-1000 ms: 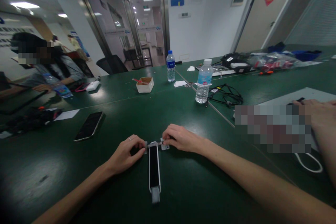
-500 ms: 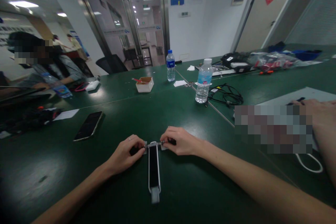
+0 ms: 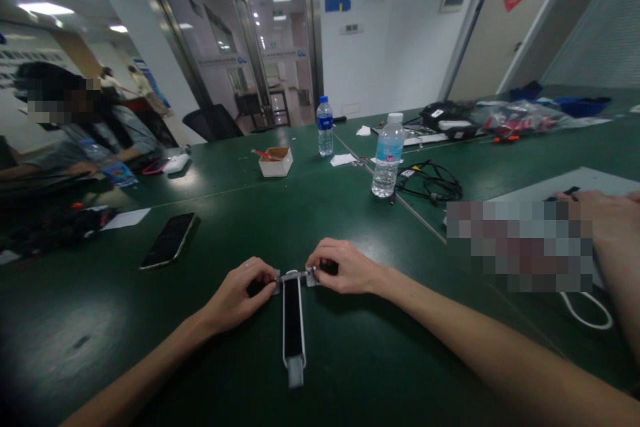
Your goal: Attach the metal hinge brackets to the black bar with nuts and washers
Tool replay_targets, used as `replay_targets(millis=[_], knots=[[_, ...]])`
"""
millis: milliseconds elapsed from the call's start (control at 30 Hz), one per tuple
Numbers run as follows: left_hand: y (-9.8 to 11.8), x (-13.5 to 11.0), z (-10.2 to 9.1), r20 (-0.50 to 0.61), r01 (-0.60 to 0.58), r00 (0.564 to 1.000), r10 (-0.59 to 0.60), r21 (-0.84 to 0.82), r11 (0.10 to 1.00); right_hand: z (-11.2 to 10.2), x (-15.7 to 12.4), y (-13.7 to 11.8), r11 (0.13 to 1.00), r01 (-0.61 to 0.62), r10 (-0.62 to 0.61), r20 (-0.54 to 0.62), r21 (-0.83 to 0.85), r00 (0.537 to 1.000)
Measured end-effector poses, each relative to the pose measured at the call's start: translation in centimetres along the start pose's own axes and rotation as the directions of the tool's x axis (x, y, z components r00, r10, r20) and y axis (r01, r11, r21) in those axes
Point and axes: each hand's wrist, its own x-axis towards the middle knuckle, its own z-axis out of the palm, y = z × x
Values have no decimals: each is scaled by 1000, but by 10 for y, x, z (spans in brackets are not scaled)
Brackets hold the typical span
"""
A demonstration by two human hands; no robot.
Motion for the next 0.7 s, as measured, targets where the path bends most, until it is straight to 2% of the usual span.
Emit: replay_targets(millis=[167,700], knots=[[5,1,-1,-5,5,1000,-5,19,1000,1,0,-1,1000,-27,27,-22,10,999],[2,0,-1,-10,-11,1000,11,12,1000,3,1,1,999,34,-34,-9,-26,999]])
